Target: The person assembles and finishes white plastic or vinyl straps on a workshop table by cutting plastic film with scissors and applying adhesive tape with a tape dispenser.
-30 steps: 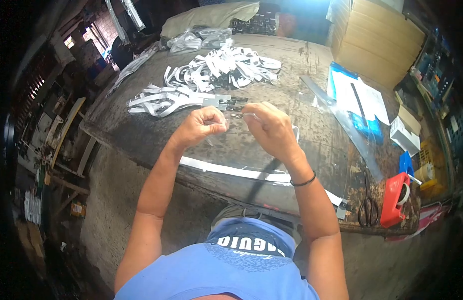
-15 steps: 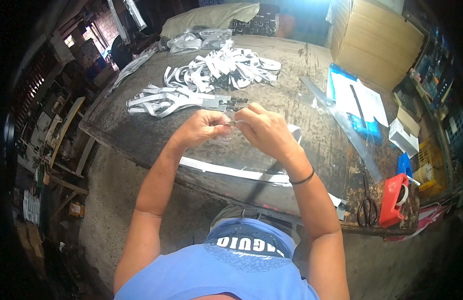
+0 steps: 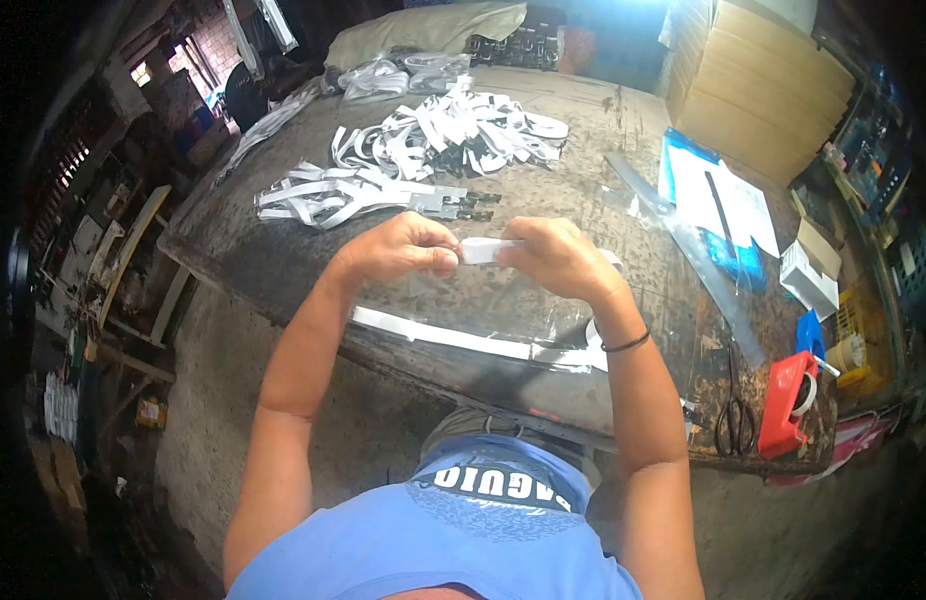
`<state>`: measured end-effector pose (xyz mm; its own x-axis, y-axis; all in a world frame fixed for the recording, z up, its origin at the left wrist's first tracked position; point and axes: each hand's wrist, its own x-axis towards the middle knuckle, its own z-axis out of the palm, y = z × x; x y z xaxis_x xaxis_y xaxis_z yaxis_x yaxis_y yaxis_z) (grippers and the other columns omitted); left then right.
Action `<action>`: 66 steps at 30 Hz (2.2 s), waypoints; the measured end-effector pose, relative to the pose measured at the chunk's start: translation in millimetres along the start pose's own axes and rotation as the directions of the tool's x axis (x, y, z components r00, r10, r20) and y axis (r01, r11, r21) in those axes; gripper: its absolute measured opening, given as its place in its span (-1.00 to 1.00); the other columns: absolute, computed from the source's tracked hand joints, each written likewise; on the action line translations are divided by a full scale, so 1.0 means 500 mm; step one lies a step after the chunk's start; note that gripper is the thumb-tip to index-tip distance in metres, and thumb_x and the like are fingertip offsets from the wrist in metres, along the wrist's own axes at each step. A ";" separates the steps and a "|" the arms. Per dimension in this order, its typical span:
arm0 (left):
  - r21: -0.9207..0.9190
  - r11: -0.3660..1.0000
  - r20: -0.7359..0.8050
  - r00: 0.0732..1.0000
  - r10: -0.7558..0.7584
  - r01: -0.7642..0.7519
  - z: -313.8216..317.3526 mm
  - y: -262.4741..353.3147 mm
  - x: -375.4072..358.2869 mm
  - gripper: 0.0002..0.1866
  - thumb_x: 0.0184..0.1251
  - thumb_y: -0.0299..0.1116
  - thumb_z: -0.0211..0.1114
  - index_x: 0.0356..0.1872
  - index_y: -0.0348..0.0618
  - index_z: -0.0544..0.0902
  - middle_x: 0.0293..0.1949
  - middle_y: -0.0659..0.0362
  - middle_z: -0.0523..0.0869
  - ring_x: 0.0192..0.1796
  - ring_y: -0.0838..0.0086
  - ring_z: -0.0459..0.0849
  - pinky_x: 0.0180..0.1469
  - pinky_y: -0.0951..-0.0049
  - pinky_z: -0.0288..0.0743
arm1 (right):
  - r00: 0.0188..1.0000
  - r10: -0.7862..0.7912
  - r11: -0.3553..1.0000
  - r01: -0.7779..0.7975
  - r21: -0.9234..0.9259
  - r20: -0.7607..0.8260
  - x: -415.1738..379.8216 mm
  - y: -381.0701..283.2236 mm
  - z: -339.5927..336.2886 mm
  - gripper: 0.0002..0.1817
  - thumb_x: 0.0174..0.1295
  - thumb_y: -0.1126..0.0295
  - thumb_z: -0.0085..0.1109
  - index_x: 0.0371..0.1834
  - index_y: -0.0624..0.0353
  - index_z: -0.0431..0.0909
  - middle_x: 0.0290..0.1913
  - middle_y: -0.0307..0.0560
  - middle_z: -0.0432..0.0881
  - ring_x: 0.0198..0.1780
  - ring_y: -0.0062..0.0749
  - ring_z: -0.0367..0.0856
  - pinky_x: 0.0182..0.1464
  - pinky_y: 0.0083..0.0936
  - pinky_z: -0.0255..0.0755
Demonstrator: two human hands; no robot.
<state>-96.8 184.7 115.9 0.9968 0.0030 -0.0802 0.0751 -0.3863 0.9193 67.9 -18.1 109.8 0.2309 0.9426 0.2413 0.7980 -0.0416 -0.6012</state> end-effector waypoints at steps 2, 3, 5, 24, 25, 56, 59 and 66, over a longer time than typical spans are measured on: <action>0.139 0.990 0.035 0.999 -0.037 0.032 0.005 -0.002 0.013 -0.77 0.30 -0.27 0.35 -0.20 -0.24 0.72 -0.44 0.25 0.69 -0.35 0.62 0.61 -0.23 0.54 0.51 | 0.992 -0.120 0.992 0.118 -0.047 -0.045 -0.002 0.005 0.003 -0.79 0.22 0.33 0.28 -0.22 0.25 0.60 -0.42 0.01 0.57 -0.39 -0.22 0.58 -0.30 -0.36 0.43; 0.138 0.990 0.040 0.999 -0.037 0.032 0.009 0.000 0.018 -0.77 0.30 -0.27 0.35 -0.20 -0.24 0.72 -0.44 0.25 0.69 -0.35 0.62 0.61 -0.23 0.54 0.51 | 0.992 -0.115 0.993 0.113 -0.046 -0.046 0.000 0.007 0.006 -0.79 0.22 0.33 0.28 -0.22 0.25 0.60 -0.42 0.01 0.57 -0.39 -0.22 0.58 -0.30 -0.36 0.43; 0.182 0.983 0.080 0.996 -0.036 0.021 0.015 0.014 0.026 -0.76 0.27 -0.26 0.38 -0.22 -0.24 0.71 -0.43 0.24 0.70 -0.34 0.60 0.64 -0.23 0.52 0.55 | 0.934 -0.336 0.939 0.324 -0.114 -0.118 0.010 0.007 0.012 -0.79 0.21 0.33 0.28 -0.22 0.25 0.60 -0.41 0.05 0.59 -0.39 -0.14 0.59 -0.30 -0.31 0.44; 0.224 0.964 0.254 0.947 -0.197 0.141 0.024 0.026 0.092 -0.75 0.29 -0.26 0.36 -0.30 -0.29 0.66 -0.47 0.21 0.69 -0.39 0.58 0.66 -0.32 0.51 0.53 | 0.997 0.052 0.997 -0.055 0.055 0.057 -0.030 0.023 -0.015 -0.57 0.13 0.15 0.39 -0.07 0.15 0.48 -0.31 0.06 0.64 -0.26 -0.16 0.63 -0.22 -0.29 0.46; 0.220 0.965 0.251 0.947 -0.200 0.145 0.025 0.024 0.095 -0.75 0.29 -0.26 0.36 -0.30 -0.29 0.66 -0.47 0.21 0.69 -0.39 0.58 0.66 -0.32 0.51 0.53 | 0.997 0.072 0.992 -0.075 0.102 0.032 -0.032 0.033 -0.011 -0.57 0.14 0.14 0.39 -0.09 0.16 0.48 -0.32 0.04 0.63 -0.27 -0.20 0.62 -0.22 -0.31 0.46; 0.457 0.863 -0.863 0.127 0.489 -0.215 -0.174 0.064 0.395 -0.69 0.32 -0.16 0.34 -0.21 -0.22 0.57 -0.40 0.09 0.64 -0.34 0.36 0.63 -0.22 0.29 0.54 | 0.601 0.478 0.673 0.219 0.707 -0.640 0.025 0.260 0.013 -0.84 0.47 0.26 0.06 -0.19 0.09 0.38 -0.41 -0.35 0.41 -0.54 -0.74 0.32 -0.52 -0.68 0.37; -0.516 0.855 -0.362 0.892 -0.269 0.049 0.062 -0.134 0.423 -0.42 0.40 0.28 0.07 -0.27 -0.12 0.63 -0.37 0.15 0.69 -0.36 0.44 0.66 -0.30 0.38 0.52 | 0.633 0.515 0.594 0.222 0.773 -0.578 0.040 0.295 0.039 -0.83 0.47 0.26 0.05 -0.19 0.10 0.39 -0.39 -0.33 0.46 -0.52 -0.71 0.37 -0.51 -0.67 0.37; -0.917 0.274 -0.327 0.940 -0.096 -0.291 0.185 -0.161 0.487 -0.66 0.51 -0.06 0.10 -0.07 -0.14 0.55 -0.12 0.09 0.72 -0.13 0.43 0.71 -0.11 0.40 0.62 | 0.715 0.599 0.584 -0.080 0.808 -0.361 0.028 0.291 0.058 -0.78 0.40 0.23 0.10 -0.14 0.16 0.42 -0.38 -0.26 0.52 -0.44 -0.66 0.45 -0.47 -0.64 0.37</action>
<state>137.4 131.1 -13.6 0.9393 0.3412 -0.0374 -0.2434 0.7389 0.6283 171.2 -1.2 3.6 0.8440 0.5291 0.0880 -0.0026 0.1681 -0.9858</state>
